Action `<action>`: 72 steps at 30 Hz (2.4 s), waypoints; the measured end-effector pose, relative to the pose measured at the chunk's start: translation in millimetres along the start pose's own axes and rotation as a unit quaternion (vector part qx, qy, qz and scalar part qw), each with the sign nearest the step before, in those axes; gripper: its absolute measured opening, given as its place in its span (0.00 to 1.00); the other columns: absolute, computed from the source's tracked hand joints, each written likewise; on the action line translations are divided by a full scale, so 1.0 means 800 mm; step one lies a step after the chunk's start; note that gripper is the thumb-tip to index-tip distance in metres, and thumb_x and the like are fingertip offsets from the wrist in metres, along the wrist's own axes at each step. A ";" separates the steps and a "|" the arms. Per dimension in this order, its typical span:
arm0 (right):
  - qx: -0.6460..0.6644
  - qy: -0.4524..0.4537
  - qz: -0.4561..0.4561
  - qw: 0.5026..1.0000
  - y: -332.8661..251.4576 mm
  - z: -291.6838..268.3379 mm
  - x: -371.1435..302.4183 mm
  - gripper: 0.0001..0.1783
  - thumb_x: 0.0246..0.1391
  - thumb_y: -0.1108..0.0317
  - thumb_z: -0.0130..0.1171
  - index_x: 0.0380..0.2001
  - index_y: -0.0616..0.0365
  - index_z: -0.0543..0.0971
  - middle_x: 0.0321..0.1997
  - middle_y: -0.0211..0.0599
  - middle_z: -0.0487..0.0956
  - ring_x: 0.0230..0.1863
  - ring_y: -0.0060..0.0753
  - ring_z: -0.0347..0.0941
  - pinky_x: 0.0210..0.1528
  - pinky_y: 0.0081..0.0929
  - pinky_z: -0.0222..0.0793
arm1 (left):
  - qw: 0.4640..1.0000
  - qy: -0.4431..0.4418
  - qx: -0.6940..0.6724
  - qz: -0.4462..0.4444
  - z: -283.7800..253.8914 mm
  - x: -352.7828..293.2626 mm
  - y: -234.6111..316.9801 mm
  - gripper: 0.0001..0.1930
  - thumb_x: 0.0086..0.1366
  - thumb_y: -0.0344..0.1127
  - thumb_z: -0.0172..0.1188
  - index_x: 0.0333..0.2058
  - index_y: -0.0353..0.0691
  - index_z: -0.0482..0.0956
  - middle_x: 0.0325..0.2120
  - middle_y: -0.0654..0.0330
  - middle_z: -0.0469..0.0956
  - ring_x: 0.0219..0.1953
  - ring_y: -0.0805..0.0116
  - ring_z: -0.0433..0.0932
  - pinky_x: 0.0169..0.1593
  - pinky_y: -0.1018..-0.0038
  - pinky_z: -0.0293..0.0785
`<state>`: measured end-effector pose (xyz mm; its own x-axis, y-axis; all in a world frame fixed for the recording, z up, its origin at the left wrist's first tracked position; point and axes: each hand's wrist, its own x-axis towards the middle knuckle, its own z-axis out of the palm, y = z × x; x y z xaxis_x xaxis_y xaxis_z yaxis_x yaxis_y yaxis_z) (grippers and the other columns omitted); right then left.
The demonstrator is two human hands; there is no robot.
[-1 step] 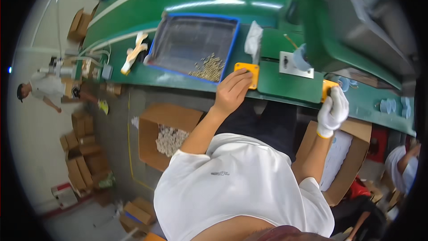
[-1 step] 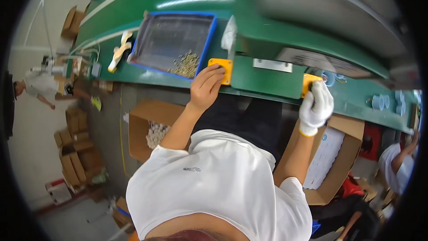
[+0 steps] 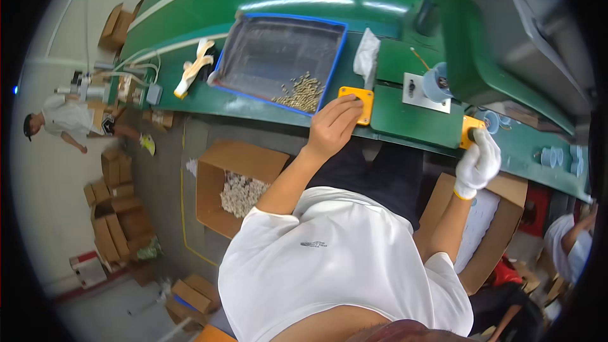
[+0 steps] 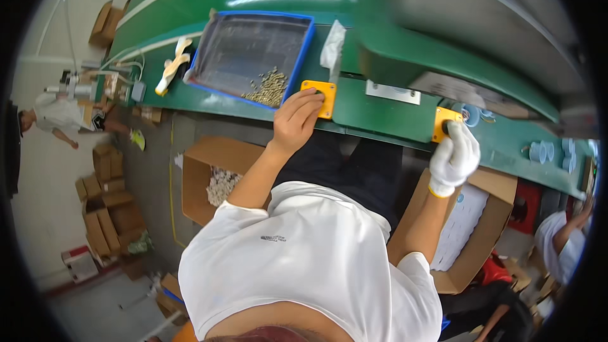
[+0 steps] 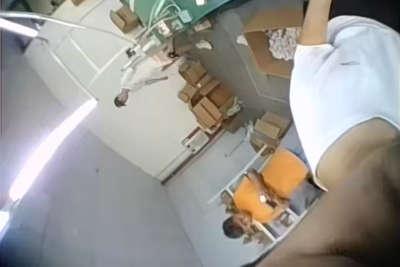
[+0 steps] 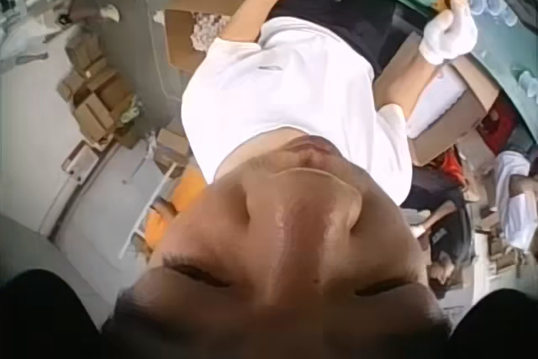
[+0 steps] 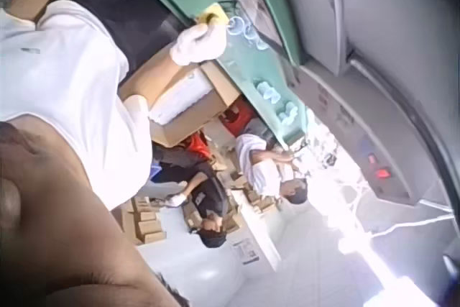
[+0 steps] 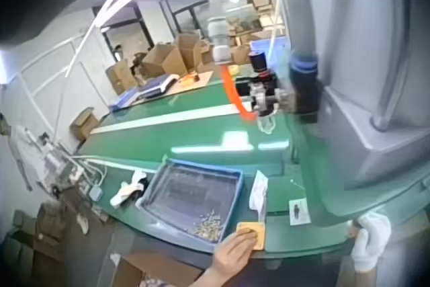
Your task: Manually place small metal components into a press machine and operate the machine to assemble electronic parts.
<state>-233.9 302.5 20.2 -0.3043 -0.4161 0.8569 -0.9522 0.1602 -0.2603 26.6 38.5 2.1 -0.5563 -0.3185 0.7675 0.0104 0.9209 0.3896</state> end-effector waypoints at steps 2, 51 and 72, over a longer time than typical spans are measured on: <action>-0.006 -0.037 -0.009 0.999 0.010 0.002 -0.002 0.10 0.64 0.73 0.62 0.44 0.65 0.87 0.40 0.45 0.90 0.40 0.53 0.85 0.46 0.44 0.80 | 0.999 0.036 0.018 -0.017 0.000 -0.004 -0.004 0.09 0.60 0.21 0.72 0.40 0.33 0.87 0.41 0.53 0.88 0.47 0.48 0.89 0.51 0.59 0.88; 0.039 0.055 0.088 0.994 0.010 0.039 -0.019 0.18 0.55 0.78 0.66 0.50 0.61 0.85 0.50 0.47 0.87 0.49 0.54 0.84 0.57 0.46 0.78 | 0.976 -0.143 -0.118 -0.114 0.036 0.156 -0.006 0.16 0.69 0.35 0.78 0.53 0.38 0.90 0.48 0.58 0.92 0.47 0.67 0.89 0.53 0.71 0.82; 0.054 0.074 0.116 0.989 0.008 0.051 -0.038 0.17 0.59 0.78 0.64 0.52 0.64 0.85 0.53 0.50 0.87 0.52 0.51 0.84 0.59 0.42 0.79 | 0.951 -0.296 -0.076 -0.042 0.009 0.214 0.032 0.14 0.60 0.29 0.74 0.46 0.40 0.90 0.42 0.55 0.87 0.45 0.49 0.87 0.50 0.58 0.83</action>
<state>-232.0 279.5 -25.7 -0.5142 -0.2420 0.8228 -0.8576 0.1356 -0.4961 -74.6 9.3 140.1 -0.9305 -0.1660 0.3267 0.0396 0.8407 0.5400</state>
